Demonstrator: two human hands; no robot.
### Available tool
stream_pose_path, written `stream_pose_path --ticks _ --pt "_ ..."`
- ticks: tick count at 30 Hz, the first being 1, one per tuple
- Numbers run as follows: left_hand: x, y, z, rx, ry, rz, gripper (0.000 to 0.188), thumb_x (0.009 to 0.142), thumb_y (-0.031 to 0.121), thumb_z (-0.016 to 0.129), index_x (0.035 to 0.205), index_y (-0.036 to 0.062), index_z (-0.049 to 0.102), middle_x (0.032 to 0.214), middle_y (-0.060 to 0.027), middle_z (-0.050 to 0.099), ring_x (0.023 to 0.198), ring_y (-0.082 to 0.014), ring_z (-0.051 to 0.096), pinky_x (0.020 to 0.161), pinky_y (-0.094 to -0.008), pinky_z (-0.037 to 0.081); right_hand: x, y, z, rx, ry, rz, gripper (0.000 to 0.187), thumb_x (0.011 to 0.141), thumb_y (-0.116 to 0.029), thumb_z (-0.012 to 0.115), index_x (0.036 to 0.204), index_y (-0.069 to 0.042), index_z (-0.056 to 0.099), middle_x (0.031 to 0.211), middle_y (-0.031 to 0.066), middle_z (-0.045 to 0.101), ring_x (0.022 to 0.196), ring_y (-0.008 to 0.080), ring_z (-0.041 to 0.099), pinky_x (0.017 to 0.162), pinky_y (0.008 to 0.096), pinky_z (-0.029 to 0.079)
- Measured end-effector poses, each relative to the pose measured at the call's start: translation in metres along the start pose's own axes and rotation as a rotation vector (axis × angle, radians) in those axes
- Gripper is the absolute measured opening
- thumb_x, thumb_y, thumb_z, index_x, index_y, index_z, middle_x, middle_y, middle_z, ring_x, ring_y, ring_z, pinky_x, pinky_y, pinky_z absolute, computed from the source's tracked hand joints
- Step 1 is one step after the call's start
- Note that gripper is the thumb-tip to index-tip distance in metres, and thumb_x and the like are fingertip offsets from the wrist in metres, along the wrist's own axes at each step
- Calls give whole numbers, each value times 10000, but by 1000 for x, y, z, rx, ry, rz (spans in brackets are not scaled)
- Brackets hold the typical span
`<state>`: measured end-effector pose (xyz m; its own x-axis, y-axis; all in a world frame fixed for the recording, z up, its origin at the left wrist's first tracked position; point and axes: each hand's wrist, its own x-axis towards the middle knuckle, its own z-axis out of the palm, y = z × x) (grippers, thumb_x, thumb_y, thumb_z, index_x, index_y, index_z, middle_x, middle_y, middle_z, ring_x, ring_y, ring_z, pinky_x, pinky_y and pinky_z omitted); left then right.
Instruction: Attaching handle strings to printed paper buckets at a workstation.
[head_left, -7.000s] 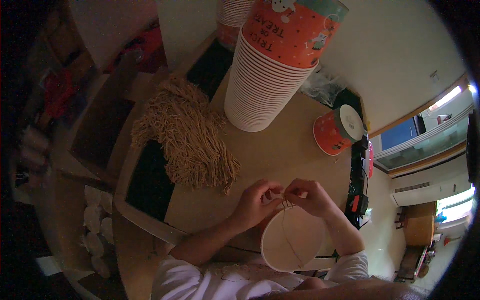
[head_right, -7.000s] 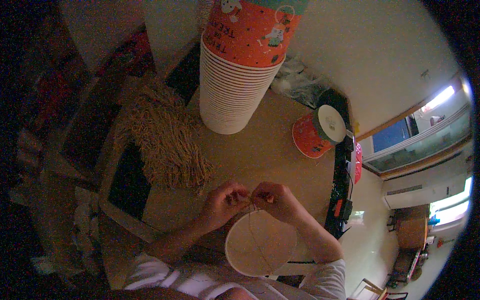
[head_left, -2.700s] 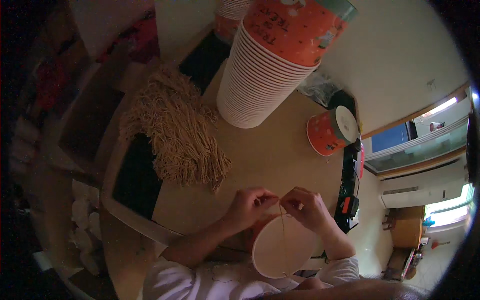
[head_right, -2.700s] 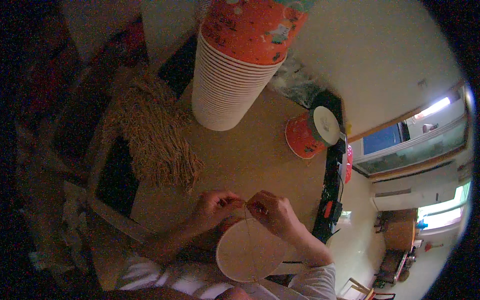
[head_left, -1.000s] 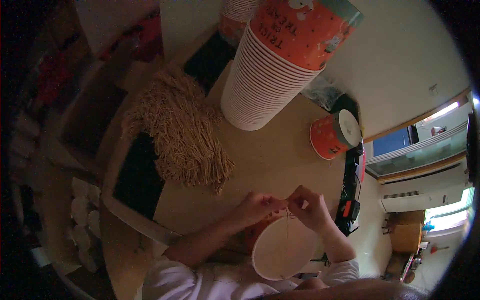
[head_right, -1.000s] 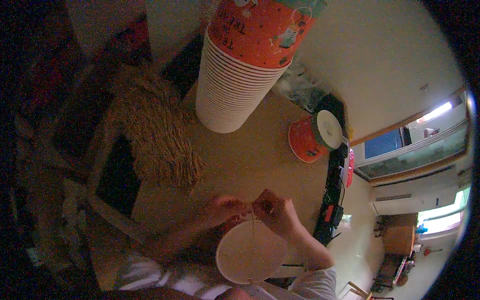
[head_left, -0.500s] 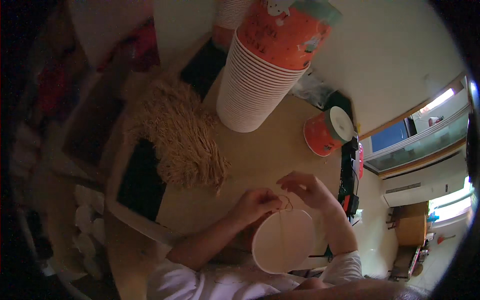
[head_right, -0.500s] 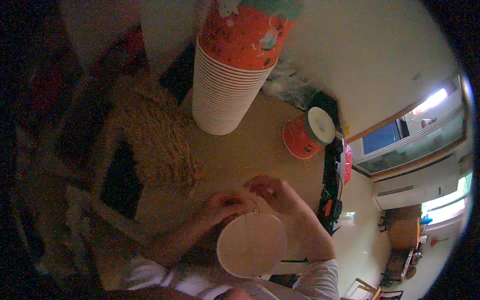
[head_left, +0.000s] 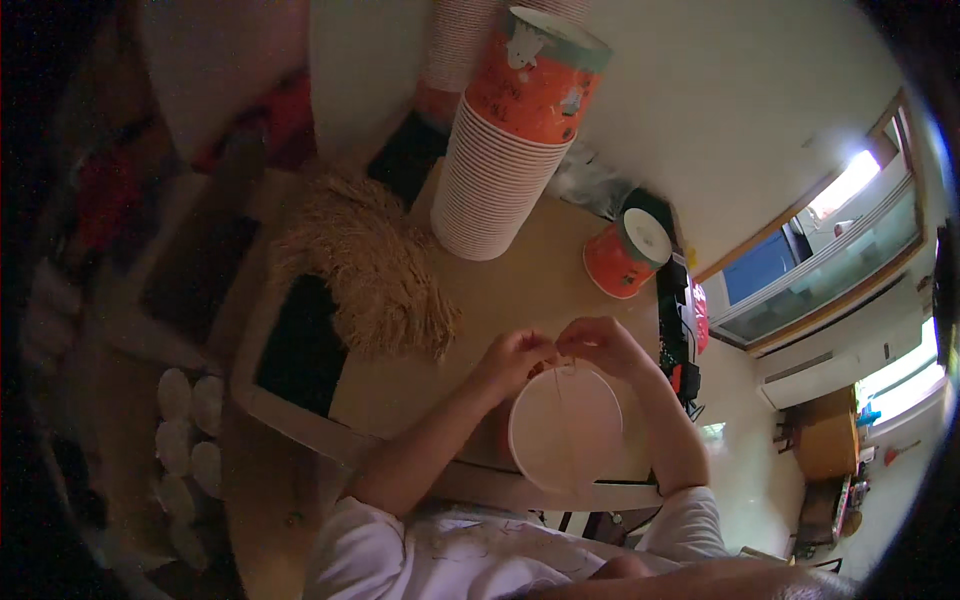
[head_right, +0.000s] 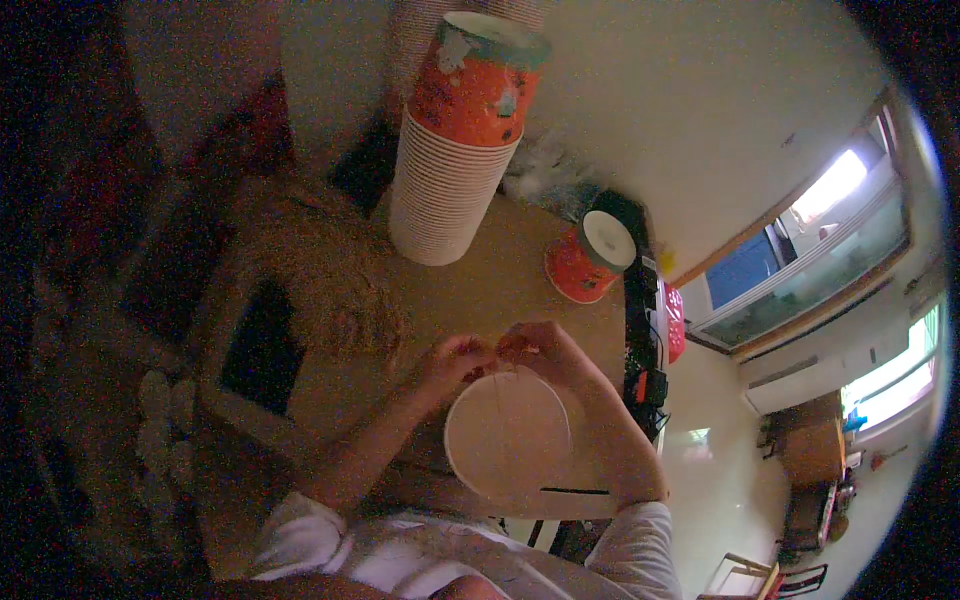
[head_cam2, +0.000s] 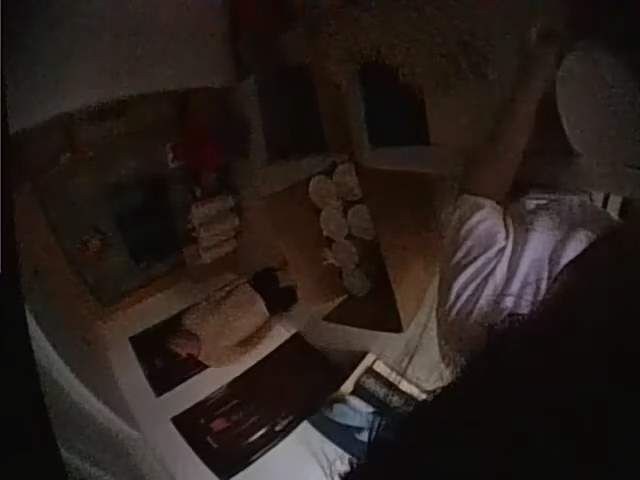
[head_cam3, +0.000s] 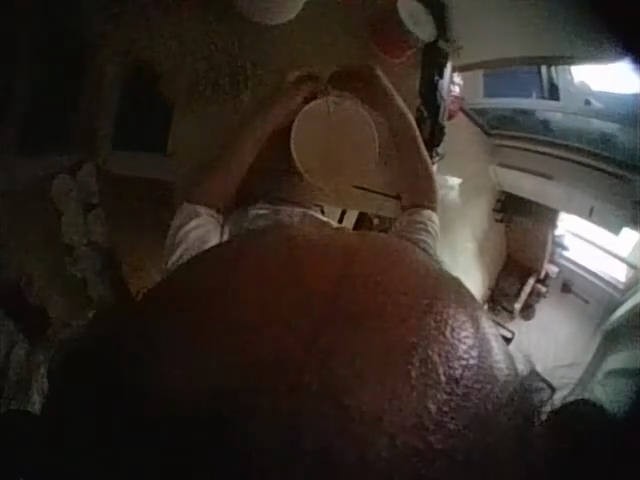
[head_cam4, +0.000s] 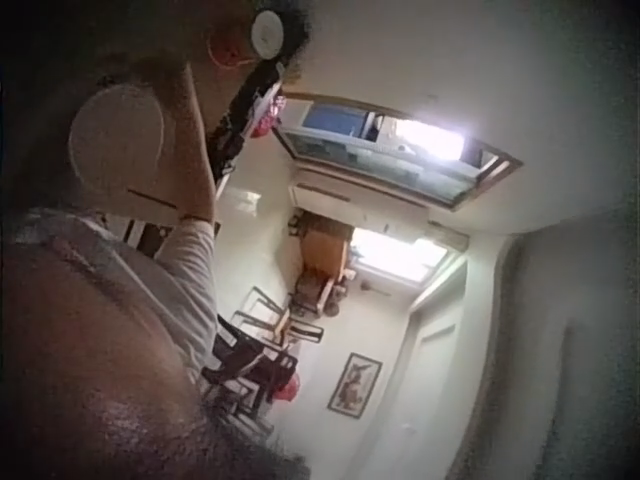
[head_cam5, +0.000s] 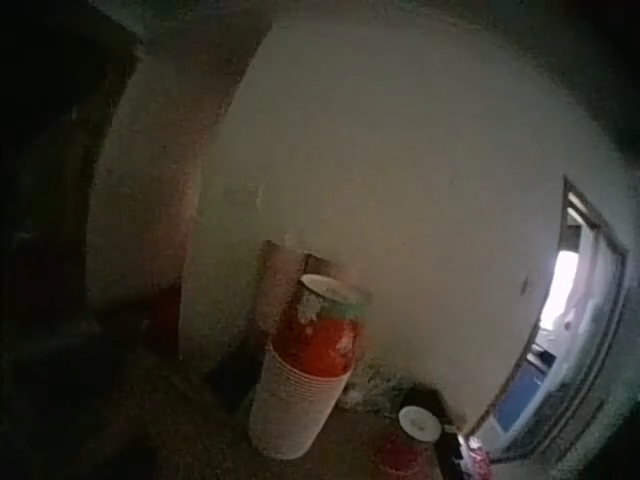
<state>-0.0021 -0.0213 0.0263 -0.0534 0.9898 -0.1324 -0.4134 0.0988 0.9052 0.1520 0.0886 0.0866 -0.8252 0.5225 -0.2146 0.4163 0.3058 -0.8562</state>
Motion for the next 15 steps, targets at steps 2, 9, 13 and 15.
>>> stream_pose_path --ticks 2,9,13,15 --pt "0 1 5 -19 43 -6 164 829 182 612 850 19 612 745 -35 621 639 -97 555 584 -239 450 -1 3 -1 -92 -40 -46 131 821 -66 593 937 -17 628 843 36 635 798 113 586 743 267 476" --pt "10 -4 10 7 47 8 167 820 147 585 901 1 586 776 -49 621 654 -111 562 595 -243 459 -11 25 -3 49 112 -36 187 866 -126 545 968 3 636 873 39 634 793 116 582 769 260 461" --pt "13 0 12 -128 99 -82 142 821 129 583 903 14 581 759 -43 614 634 -119 561 567 -257 463 -14 27 -2 125 114 -19 198 873 -144 545 970 8 627 878 37 634 790 120 579 740 266 464" --pt "23 -7 5 -150 100 -94 128 818 124 585 889 18 583 753 -43 611 617 -123 556 554 -258 458 -15 25 3 154 110 -32 169 862 -114 563 957 11 626 885 40 638 789 129 581 725 277 470"
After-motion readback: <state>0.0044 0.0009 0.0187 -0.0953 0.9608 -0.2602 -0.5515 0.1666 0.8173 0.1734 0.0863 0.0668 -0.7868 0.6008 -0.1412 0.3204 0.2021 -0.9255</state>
